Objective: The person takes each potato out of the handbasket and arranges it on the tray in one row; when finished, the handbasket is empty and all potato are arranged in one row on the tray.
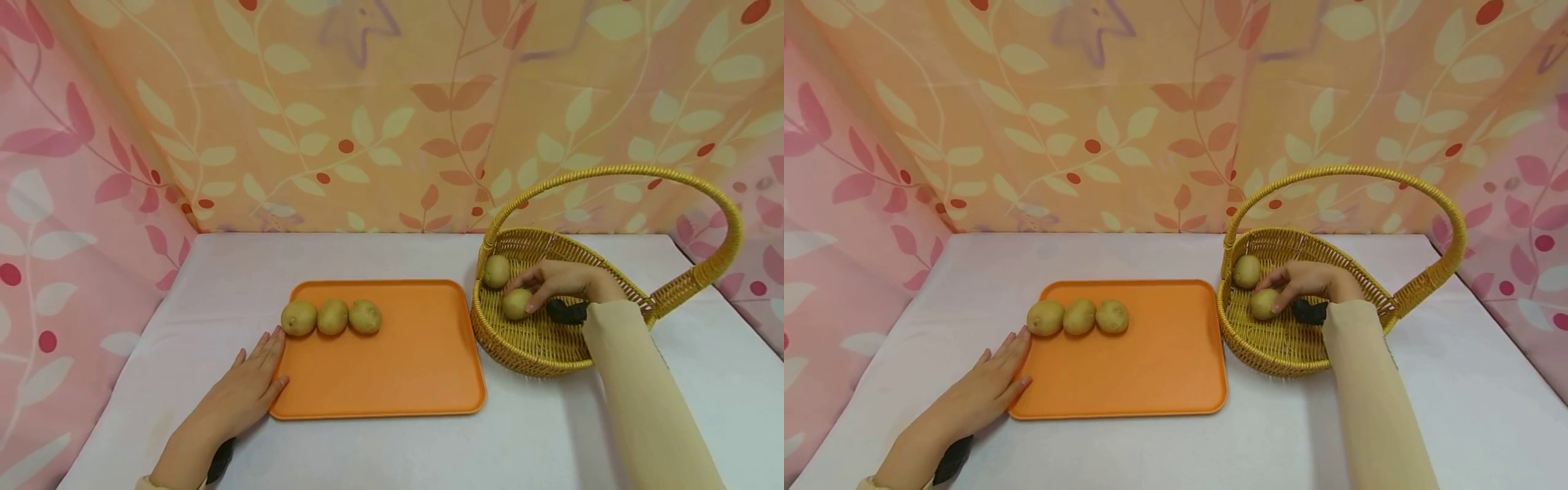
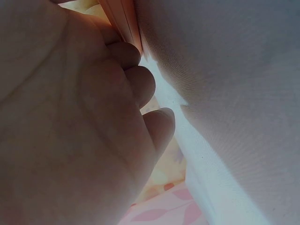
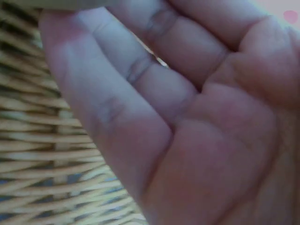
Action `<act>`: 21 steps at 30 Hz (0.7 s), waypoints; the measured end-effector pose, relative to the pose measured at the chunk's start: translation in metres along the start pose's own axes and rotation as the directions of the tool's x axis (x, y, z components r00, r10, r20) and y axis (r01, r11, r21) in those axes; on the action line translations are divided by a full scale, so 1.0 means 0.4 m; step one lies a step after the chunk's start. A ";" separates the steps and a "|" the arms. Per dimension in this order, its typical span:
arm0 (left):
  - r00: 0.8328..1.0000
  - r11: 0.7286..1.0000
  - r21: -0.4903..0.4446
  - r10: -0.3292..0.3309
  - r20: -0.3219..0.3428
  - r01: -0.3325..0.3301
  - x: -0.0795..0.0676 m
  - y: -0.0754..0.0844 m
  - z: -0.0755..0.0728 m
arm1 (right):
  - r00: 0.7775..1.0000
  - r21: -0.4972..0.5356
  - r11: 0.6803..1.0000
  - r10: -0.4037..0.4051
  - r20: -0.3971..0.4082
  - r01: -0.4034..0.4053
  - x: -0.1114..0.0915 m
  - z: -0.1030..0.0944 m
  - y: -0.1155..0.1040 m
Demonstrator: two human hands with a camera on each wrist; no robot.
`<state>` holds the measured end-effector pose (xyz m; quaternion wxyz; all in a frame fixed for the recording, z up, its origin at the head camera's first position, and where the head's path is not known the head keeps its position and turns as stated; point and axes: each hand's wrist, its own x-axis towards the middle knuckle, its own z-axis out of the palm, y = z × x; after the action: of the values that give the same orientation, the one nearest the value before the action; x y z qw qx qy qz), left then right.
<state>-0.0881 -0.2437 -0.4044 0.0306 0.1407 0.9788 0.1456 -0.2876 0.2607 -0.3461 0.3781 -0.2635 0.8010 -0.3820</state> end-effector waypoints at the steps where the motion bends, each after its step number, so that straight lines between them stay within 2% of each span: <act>1: 1.000 1.000 -0.002 0.000 0.001 0.000 0.000 0.000 0.001 | 1.000 -0.024 1.000 -0.005 -0.020 0.004 -0.002 -0.001 -0.006; 8: 1.000 1.000 -0.004 -0.007 0.014 0.007 0.003 0.004 0.002 | 0.988 -0.143 0.989 -0.042 -0.148 0.021 -0.027 0.002 -0.061; 13: 1.000 1.000 0.003 -0.008 0.014 0.008 0.002 0.006 -0.002 | 0.972 -0.213 0.972 -0.138 -0.192 0.096 -0.045 0.012 -0.098; 21: 1.000 1.000 -0.003 -0.013 0.018 0.013 0.000 0.006 -0.001 | 0.948 -0.278 0.955 -0.179 -0.262 0.103 -0.063 0.044 -0.156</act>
<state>-0.0875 -0.2418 -0.4033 0.0405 0.1357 0.9792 0.1456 -0.2508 0.2357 -0.2928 0.1925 -0.3102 0.8692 -0.3334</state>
